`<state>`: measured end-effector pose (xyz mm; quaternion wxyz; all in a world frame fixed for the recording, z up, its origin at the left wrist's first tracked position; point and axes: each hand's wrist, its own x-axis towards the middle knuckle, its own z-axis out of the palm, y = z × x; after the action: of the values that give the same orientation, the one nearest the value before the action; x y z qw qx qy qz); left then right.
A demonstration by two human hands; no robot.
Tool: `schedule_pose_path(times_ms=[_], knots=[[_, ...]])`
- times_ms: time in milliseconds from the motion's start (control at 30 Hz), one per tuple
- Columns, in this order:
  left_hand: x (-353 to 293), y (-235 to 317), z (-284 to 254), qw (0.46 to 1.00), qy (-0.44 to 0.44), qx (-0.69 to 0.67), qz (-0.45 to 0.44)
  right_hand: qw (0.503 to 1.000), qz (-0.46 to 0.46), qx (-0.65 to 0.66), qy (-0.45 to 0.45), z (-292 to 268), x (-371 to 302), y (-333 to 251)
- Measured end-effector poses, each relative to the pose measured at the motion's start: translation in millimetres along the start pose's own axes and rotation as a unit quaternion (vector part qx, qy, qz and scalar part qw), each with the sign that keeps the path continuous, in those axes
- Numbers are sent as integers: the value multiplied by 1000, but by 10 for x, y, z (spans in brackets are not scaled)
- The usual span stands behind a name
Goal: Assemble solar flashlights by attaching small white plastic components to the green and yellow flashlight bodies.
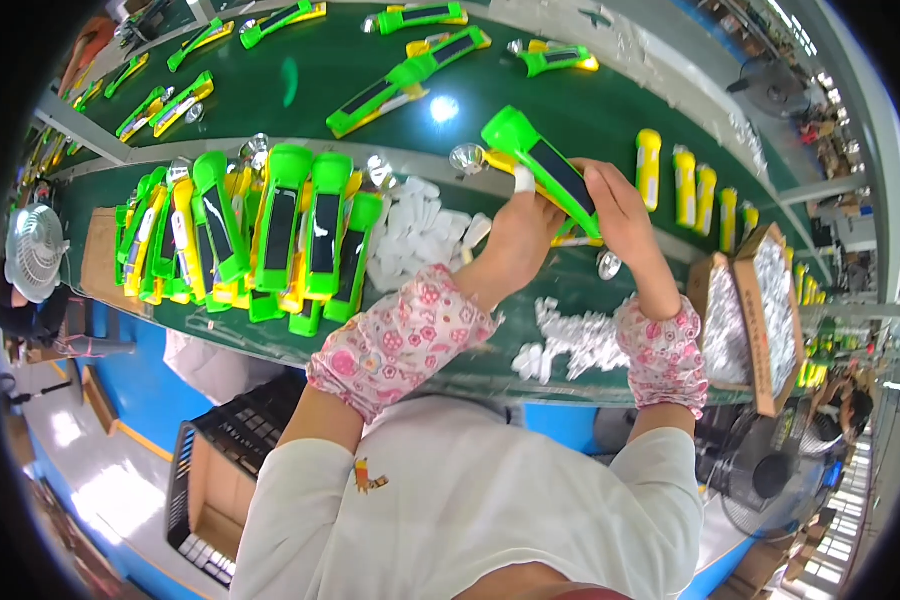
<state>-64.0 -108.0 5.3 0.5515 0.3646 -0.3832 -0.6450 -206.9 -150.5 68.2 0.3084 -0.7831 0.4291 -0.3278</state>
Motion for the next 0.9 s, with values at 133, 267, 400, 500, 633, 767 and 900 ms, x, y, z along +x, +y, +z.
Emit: schedule_pose_path(times_ms=[133, 267, 400, 500, 633, 767, 900], knots=[[-94, -173, -470, 999, 0, -18, 42, 996, 36, 33, 74, 551, -351, -504], [-454, 454, -581, 956, 10, -281, -85, 982, -69, -43, 168, 646, -653, -373], [-703, 523, -810, 971, 1, -232, -51, 993, 7, -115, 0, 928, -1078, -79], [-886, 589, -856, 967, 11, -245, -62, 984, 95, -148, -32, 1186, -1169, -80], [-1020, 597, -897, 965, -2, -246, -87, 983, 147, -99, -36, 1258, -1108, 80], [-1125, 504, -902, 965, 11, -248, -87, 984, 170, -14, -54, 1122, -1048, -11], [-1172, 395, -859, 973, 11, -219, -67, 998, -18, -50, 17, 732, -906, -358]])
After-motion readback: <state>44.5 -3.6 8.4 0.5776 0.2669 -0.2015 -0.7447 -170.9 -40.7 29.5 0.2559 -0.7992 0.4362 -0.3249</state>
